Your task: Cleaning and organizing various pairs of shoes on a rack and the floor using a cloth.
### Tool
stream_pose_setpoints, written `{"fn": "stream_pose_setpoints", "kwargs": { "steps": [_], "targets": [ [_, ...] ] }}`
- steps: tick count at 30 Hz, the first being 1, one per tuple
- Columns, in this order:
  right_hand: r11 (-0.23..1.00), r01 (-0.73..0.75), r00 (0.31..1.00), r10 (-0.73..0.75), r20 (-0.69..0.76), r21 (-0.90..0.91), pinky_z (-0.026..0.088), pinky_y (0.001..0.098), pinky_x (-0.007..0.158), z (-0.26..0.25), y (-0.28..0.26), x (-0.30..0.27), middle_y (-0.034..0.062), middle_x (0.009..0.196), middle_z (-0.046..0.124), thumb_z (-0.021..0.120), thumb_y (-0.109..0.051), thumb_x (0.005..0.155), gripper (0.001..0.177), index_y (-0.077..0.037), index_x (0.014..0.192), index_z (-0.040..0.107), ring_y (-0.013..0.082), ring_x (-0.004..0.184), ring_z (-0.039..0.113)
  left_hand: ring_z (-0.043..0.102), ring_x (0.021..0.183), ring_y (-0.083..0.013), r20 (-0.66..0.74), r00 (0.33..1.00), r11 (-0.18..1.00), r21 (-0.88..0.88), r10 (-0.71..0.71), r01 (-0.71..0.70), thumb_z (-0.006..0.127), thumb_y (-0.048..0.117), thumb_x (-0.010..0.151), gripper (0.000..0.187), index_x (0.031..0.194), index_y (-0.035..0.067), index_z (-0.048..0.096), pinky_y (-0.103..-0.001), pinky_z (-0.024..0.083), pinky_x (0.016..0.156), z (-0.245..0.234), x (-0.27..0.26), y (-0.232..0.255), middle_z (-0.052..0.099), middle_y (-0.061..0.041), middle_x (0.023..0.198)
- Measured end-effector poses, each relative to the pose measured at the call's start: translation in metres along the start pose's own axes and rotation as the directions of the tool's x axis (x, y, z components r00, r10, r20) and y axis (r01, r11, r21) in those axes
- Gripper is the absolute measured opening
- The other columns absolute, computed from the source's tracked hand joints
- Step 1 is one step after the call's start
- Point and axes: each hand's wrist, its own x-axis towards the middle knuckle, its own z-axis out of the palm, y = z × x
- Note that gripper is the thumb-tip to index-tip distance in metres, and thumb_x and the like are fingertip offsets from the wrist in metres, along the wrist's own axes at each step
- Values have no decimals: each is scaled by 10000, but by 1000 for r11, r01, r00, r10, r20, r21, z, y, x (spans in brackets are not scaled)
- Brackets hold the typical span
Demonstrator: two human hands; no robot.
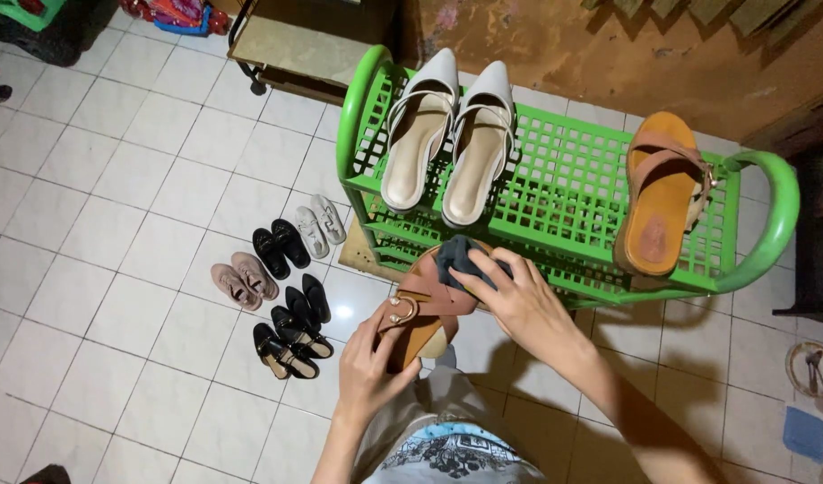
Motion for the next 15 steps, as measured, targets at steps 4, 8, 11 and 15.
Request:
{"fn": "stream_pose_setpoints", "kwargs": {
  "steps": [4, 8, 11, 15],
  "targets": [
    [998, 4, 1000, -5, -8, -58, 466, 455, 1035, -13, 8, -14, 36, 1447, 521, 669, 34, 682, 716, -152, 1369, 598, 337, 1264, 493, 658, 1076, -351, 21, 1000, 1000, -23, -2, 3, 854, 253, 664, 571, 1168, 47, 683, -443, 555, 895, 3, 14, 20, 588, -192, 1408],
    [957, 34, 996, -58, -75, -288, 458, 404, 962, -18, 30, -26, -8, 1416, 542, 692, -68, 760, 617, -207, 1360, 641, 268, 1209, 505, 666, 1058, -351, 22, 1000, 997, -71, 15, -14, 853, 253, 677, 564, 1165, 37, 673, -435, 556, 867, 8, 28, 34, 586, -195, 1406],
    [940, -23, 978, -50, -204, -342, 440, 394, 985, -21, 37, -33, -25, 1422, 536, 711, -81, 810, 574, -250, 1356, 663, 247, 1223, 498, 663, 1057, -357, 13, 999, 997, -75, 36, -35, 856, 255, 681, 570, 1178, 42, 675, -437, 554, 863, 11, 39, 43, 582, -196, 1402],
    [955, -101, 979, 46, -197, -280, 423, 441, 1029, -19, 42, -40, -5, 1413, 542, 726, -43, 730, 641, -233, 1340, 672, 270, 1242, 500, 667, 1081, -354, 4, 998, 995, -82, 62, -61, 846, 244, 679, 578, 1193, 53, 661, -439, 560, 888, 19, 55, 49, 585, -184, 1413]
  ]
}}
